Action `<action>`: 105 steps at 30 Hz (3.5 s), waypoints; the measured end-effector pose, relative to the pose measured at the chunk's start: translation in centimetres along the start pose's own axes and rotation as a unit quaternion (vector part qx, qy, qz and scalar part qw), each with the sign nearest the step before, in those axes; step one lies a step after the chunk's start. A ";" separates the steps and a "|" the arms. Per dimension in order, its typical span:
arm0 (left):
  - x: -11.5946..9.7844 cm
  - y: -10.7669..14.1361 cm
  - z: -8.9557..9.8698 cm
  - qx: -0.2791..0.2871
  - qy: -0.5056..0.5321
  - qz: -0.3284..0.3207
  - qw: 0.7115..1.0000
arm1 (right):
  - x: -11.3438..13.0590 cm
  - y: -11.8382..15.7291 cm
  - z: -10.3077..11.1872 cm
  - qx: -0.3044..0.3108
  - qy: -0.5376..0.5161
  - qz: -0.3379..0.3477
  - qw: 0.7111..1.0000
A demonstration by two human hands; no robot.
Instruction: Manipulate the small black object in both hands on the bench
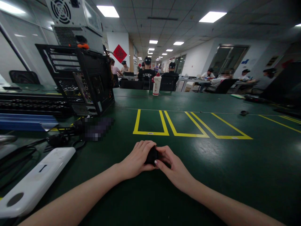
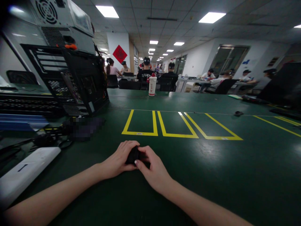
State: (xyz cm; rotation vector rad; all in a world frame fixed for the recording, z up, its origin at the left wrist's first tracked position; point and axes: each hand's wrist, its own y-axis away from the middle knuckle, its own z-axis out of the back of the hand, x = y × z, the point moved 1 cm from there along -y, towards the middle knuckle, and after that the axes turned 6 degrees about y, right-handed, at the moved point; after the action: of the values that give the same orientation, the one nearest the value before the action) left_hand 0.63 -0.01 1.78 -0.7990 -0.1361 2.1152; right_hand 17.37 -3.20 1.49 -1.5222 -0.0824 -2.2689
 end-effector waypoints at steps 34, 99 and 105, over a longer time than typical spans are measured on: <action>0.1 0.0 -0.2 0.008 0.006 -0.001 1.000 | -0.4 0.0 0.4 0.022 0.005 0.005 1.000; -0.3 -0.1 0.2 0.019 -0.001 -0.003 1.000 | -0.7 -0.3 0.6 0.015 0.030 0.020 0.999; -0.2 -0.2 0.1 0.015 -0.007 -0.001 1.000 | -1.1 -0.2 0.4 0.010 0.019 0.036 0.999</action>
State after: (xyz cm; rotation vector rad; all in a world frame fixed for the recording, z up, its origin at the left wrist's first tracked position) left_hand 0.78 -0.02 1.99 -0.7671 -0.1121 2.1171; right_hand 18.02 -2.59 0.68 -1.4476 -0.0379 -2.2341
